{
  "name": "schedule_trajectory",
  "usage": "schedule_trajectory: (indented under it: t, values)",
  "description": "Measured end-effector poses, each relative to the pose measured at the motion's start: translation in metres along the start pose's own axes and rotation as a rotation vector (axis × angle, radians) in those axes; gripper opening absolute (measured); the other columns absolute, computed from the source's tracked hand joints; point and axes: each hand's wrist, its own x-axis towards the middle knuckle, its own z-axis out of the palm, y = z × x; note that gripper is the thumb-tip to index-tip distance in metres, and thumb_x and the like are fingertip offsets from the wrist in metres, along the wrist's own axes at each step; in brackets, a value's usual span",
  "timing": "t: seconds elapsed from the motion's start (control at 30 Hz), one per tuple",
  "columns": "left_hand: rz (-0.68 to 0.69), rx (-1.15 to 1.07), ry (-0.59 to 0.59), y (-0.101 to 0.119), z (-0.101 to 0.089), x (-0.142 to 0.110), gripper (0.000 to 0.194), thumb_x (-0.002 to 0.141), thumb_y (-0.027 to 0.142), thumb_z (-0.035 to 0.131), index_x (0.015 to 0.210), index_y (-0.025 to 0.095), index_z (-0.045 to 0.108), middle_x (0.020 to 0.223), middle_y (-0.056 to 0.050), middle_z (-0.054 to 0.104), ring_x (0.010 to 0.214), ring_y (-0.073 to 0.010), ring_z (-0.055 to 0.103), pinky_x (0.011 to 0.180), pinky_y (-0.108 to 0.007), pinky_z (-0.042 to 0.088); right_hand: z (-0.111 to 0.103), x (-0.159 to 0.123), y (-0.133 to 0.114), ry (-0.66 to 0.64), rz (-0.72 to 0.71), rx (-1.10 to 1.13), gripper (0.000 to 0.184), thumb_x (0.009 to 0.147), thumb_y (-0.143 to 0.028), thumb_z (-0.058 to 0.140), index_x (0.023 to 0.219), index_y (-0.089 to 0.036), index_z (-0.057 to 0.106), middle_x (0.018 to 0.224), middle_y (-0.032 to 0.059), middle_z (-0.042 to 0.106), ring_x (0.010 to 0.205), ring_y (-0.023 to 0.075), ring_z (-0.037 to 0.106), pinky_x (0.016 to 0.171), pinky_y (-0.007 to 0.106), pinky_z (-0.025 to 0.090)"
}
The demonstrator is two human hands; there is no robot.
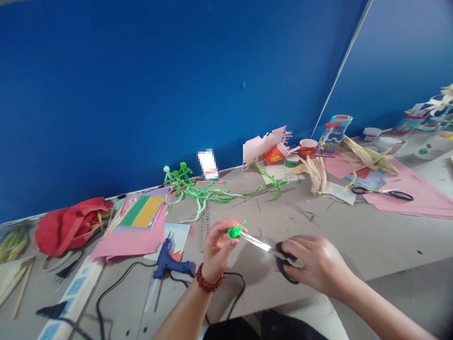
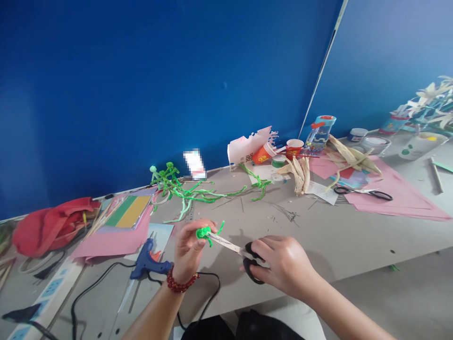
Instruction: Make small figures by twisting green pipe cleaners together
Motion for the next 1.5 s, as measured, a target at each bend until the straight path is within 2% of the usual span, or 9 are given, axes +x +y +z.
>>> schedule_trajectory:
  t: [0.17,0.33,0.53,0.67,0.97,1.27,1.5]
  values:
    - [-0.028,-0.019,0.027,0.000,0.001,0.000,0.020,0.092,0.026,0.061,0.111,0.025,0.064,0.093,-0.005,0.067,0.090,-0.0220,0.067,0.091,-0.050,0.053,0.002,0.001,0.001,0.042,-0.032,-0.053,0.027,0.096,-0.040,0.053,0.083,-0.018,0.060,0.063,-0.0001,0.064,0.054,0.0137,0.058,0.052,0.026,0.037]
    - [-0.029,-0.016,0.042,0.000,0.001,-0.001,0.020,0.091,0.026,0.062,0.111,0.026,0.064,0.092,-0.004,0.067,0.090,-0.0213,0.067,0.091,-0.049,0.053,0.001,0.002,0.002,0.032,-0.033,-0.064,0.029,0.098,-0.039,0.048,0.082,-0.018,0.060,0.064,0.0012,0.065,0.055,0.0143,0.059,0.052,0.027,0.038]
    - [-0.035,0.000,0.037,-0.002,-0.001,-0.003,0.020,0.091,0.026,0.062,0.111,0.026,0.064,0.095,-0.005,0.067,0.094,-0.0234,0.067,0.088,-0.048,0.053,0.001,0.002,0.001,-0.006,-0.018,0.023,0.028,0.096,-0.040,0.052,0.079,-0.019,0.057,0.061,-0.0008,0.062,0.052,0.0132,0.055,0.050,0.026,0.035]
    - [-0.029,-0.016,0.034,-0.001,-0.001,-0.002,0.021,0.091,0.025,0.062,0.111,0.026,0.064,0.095,-0.005,0.067,0.092,-0.0218,0.067,0.091,-0.049,0.051,0.003,0.001,0.001,-0.034,-0.004,0.061,0.026,0.094,-0.038,0.056,0.076,-0.020,0.053,0.060,-0.0022,0.061,0.051,0.0127,0.054,0.050,0.026,0.034]
    - [-0.057,-0.054,0.032,0.000,0.002,-0.002,0.019,0.092,0.028,0.060,0.111,0.027,0.063,0.093,-0.005,0.069,0.092,-0.0233,0.067,0.089,-0.048,0.051,0.014,-0.001,0.000,-0.065,0.025,0.108,0.021,0.096,-0.029,0.050,0.076,-0.021,0.048,0.061,-0.0016,0.059,0.053,0.0138,0.054,0.051,0.025,0.034]
    - [-0.071,-0.102,0.066,0.001,0.005,0.000,0.020,0.091,0.029,0.062,0.110,0.028,0.064,0.091,-0.004,0.068,0.088,-0.0217,0.067,0.086,-0.045,0.052,0.019,0.000,-0.001,-0.010,-0.007,0.112,0.027,0.100,-0.035,0.045,0.077,-0.021,0.049,0.061,-0.0003,0.059,0.054,0.0146,0.053,0.052,0.026,0.034]
    - [-0.081,-0.122,0.049,0.001,0.004,0.000,0.019,0.092,0.028,0.061,0.110,0.028,0.064,0.091,-0.004,0.069,0.089,-0.0219,0.067,0.086,-0.046,0.052,0.028,-0.004,0.000,0.041,0.017,0.119,0.031,0.101,-0.038,0.043,0.076,-0.021,0.050,0.060,-0.0005,0.056,0.053,0.0145,0.051,0.052,0.026,0.033]
